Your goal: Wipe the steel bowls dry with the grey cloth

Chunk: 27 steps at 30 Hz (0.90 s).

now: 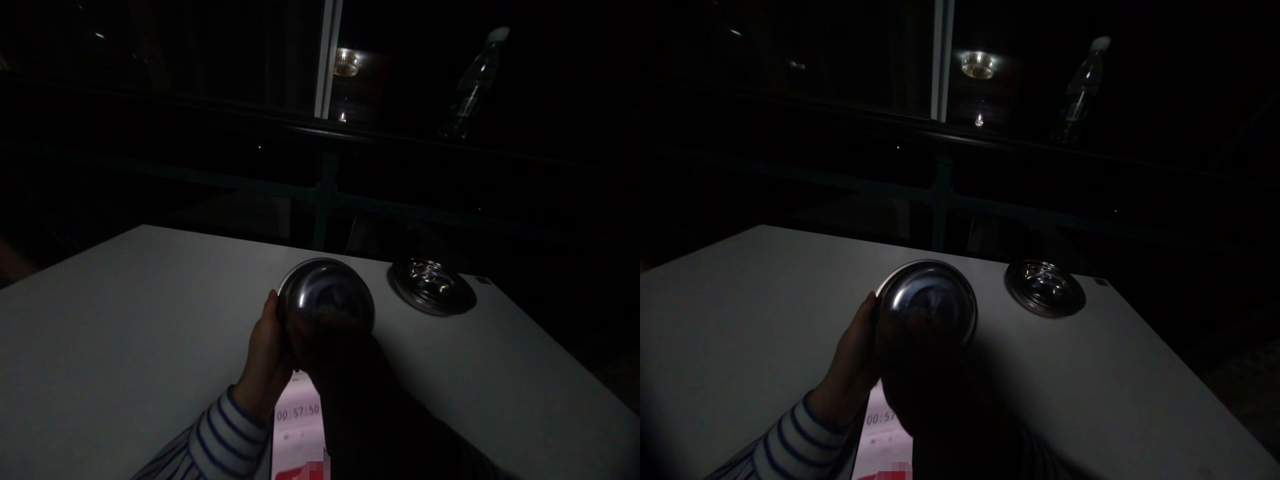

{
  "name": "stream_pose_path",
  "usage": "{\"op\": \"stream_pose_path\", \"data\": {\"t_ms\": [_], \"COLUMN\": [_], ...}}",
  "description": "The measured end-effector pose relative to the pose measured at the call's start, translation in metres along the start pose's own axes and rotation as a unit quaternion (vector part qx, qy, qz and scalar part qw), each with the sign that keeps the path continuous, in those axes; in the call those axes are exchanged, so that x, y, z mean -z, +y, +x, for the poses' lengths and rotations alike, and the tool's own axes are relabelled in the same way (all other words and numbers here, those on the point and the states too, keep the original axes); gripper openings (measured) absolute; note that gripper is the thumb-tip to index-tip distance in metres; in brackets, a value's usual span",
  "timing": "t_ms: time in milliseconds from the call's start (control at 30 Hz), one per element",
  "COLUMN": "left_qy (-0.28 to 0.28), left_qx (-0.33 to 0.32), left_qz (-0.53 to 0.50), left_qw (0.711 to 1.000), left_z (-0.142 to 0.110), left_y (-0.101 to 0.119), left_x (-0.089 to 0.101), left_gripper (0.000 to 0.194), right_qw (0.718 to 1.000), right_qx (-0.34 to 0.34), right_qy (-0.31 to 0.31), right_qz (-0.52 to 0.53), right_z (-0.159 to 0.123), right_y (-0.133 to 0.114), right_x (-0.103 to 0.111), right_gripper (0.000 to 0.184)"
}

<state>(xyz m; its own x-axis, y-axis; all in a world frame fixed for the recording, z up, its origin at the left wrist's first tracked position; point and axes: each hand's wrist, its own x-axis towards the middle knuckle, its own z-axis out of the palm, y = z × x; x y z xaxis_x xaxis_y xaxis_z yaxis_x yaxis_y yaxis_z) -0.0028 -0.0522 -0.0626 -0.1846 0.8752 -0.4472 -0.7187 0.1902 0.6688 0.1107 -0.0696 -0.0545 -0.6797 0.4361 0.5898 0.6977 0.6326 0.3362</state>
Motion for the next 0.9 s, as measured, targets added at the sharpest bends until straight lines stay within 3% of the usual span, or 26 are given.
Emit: {"op": "stream_pose_path", "data": {"t_ms": [167,367,500,633,800,900], "left_qy": [-0.025,0.037,0.004,0.030,0.030,0.009], "left_qx": [0.002,-0.012,-0.006,0.001,0.000,0.003], "left_qz": [-0.011,-0.033,-0.011,-0.008,-0.012,-0.013], "left_qw": [1.000,0.999,1.000,1.000,0.999,1.000], "left_z": [0.0016,0.0069,0.0041,0.0014,-0.0007,0.0004], "left_y": [-0.0007,0.0037,0.0026,0.0024,-0.0011,-0.0016], "left_x": [0.0010,0.0024,0.0020,0.0012,0.0002,0.0005], "left_gripper": [0.033,0.035,0.038,0.037,0.034,0.034], "right_qw": [0.999,0.997,0.999,0.997,1.000,1.000], "right_qx": [-0.031,0.003,0.000,-0.004,-0.008,-0.019], "right_qy": [0.019,0.073,0.045,0.071,-0.004,0.002], "right_qz": [-0.007,0.018,0.019,0.004,0.014,0.017], "right_z": [0.0016,-0.0032,-0.0030,-0.0051,-0.0034,-0.0022], "right_y": [0.0034,0.0041,0.0041,0.0014,-0.0003,-0.0044], "right_x": [-0.0026,-0.0029,-0.0020,-0.0042,-0.0041,-0.0042], "right_gripper": [0.029,0.032,0.029,0.032,0.033,0.032]}}
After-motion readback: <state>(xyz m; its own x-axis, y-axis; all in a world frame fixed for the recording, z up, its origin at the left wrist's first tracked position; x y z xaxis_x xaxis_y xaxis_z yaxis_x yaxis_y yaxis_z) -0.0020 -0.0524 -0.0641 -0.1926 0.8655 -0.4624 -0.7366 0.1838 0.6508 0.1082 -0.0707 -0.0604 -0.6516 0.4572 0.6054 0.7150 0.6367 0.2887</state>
